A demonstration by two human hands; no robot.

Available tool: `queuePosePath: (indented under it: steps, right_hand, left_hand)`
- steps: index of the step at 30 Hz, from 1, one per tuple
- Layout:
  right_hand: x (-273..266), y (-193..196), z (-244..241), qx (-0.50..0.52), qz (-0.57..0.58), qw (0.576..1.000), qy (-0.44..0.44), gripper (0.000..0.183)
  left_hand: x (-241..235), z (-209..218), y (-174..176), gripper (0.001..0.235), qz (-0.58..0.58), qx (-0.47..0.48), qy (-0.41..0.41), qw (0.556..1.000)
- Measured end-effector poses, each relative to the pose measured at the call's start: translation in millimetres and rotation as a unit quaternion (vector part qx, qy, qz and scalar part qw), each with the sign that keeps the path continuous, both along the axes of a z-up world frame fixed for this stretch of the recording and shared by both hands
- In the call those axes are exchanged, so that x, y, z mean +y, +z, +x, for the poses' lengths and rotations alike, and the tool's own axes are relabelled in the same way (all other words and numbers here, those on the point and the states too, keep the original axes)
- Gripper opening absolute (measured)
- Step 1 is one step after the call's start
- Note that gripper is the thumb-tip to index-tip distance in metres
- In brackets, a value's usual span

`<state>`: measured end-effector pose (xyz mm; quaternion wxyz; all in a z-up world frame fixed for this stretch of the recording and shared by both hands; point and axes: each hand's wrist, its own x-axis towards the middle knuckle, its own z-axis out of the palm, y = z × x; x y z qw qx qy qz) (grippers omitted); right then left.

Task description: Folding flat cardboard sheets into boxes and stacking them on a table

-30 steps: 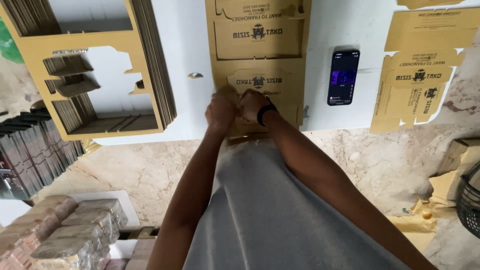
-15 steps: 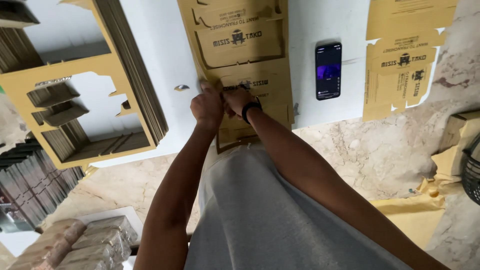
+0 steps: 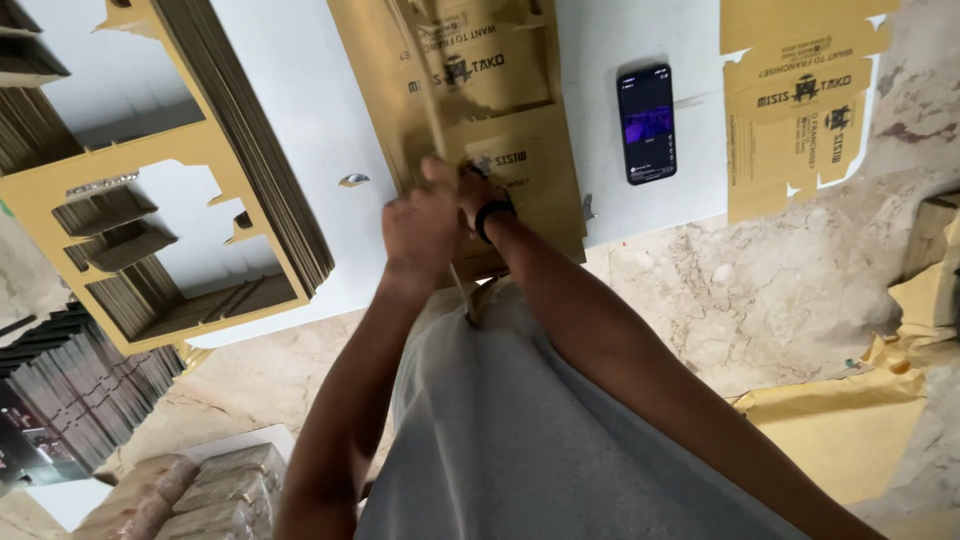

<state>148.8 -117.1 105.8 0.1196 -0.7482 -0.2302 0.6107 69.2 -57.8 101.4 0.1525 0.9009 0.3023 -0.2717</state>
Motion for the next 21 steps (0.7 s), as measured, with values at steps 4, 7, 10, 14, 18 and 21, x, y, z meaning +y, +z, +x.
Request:
queuePosePath:
  steps: [4, 7, 10, 14, 18, 21]
  right_hand:
    - [-22, -123, 1, 0.169, -0.010, 0.962, -0.216, 0.046]
    - [-71, -176, 7, 0.190, 0.078, 0.954, -0.220, 0.058]
    - [-102, -159, 19, 0.124, 0.124, 0.964, -0.199, 0.071]
    - [-113, -108, 23, 0.039, 0.028, 0.996, -0.081, 0.046]
    - [-77, -22, 35, -0.017, 0.022, 0.970, 0.241, 0.053]
    - [-99, -101, 28, -0.032, 0.063, 0.967, 0.247, 0.062]
  left_hand:
    - [18, -64, -72, 0.079, -0.044, 0.029, 0.157, 0.986]
    - [12, -102, -87, 0.060, -0.148, -0.123, 0.365, 0.911]
    - [-14, -127, -76, 0.074, -0.189, -0.194, 0.490, 0.829]
    - [-88, -160, -75, 0.029, -0.116, -0.222, 0.580, 0.775]
    - [-163, -155, -101, 0.048, -0.235, -0.079, 0.673, 0.697]
    - [-181, -127, -134, 0.067, -0.286, -0.104, 0.658, 0.689]
